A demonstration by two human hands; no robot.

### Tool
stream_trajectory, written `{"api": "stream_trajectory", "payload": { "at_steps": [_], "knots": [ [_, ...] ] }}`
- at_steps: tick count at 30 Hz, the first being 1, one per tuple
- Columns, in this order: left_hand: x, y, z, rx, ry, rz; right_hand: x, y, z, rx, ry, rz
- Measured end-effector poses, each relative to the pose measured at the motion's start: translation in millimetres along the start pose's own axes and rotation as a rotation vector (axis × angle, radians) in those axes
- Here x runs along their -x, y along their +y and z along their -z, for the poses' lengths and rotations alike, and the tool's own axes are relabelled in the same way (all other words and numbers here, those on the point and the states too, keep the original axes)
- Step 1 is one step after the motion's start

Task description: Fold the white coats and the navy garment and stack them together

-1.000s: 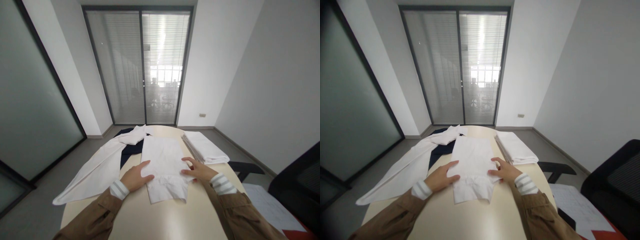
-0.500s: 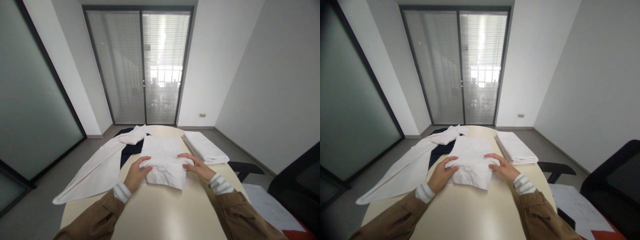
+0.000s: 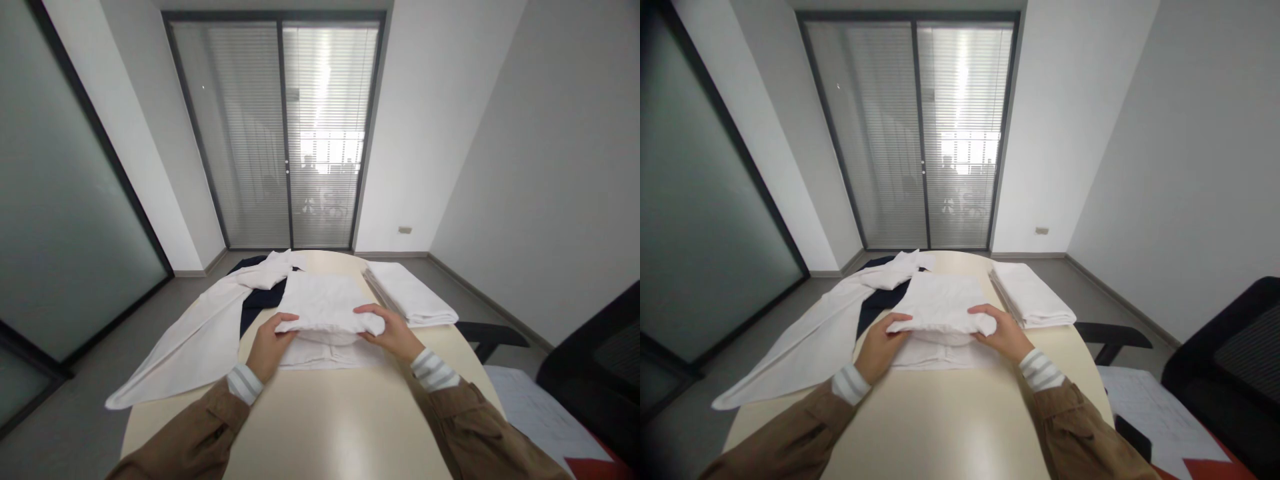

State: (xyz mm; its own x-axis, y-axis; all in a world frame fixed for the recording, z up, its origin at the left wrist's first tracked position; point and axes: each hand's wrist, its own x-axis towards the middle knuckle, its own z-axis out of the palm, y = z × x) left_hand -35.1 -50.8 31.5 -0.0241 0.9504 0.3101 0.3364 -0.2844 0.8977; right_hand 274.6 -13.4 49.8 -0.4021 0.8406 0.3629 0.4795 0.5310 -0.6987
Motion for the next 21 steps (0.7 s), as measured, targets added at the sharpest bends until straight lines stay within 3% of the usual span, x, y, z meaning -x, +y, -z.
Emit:
{"api": "stream_trajectory", "payload": {
  "at_steps": [4,10,14,18,21],
  "knots": [
    [-1.9,-5.6,1.5,-0.137,0.047,-0.088,-0.4,3.1,1.8,0.148,0.029,0.048],
    [1.2,5.4,8.5,-0.640,0.090,-0.343,1.3,-8.5,5.3,0.597,0.070,0.121],
    [5.4,13.8,8.6,-0.863,-0.064,-0.432,5.1,-28.8,-4.1,0.779,0.044,0.193],
    [6.8,16.5,1.2,-0.969,-0.268,-0.426,9.3,-42.5,-19.6,0.766,-0.107,0.243],
    [7.1,15.4,-5.5,-1.047,-0.393,-0.408,10.0,-43.8,-30.7,0.729,-0.146,0.223]
  ]
}}
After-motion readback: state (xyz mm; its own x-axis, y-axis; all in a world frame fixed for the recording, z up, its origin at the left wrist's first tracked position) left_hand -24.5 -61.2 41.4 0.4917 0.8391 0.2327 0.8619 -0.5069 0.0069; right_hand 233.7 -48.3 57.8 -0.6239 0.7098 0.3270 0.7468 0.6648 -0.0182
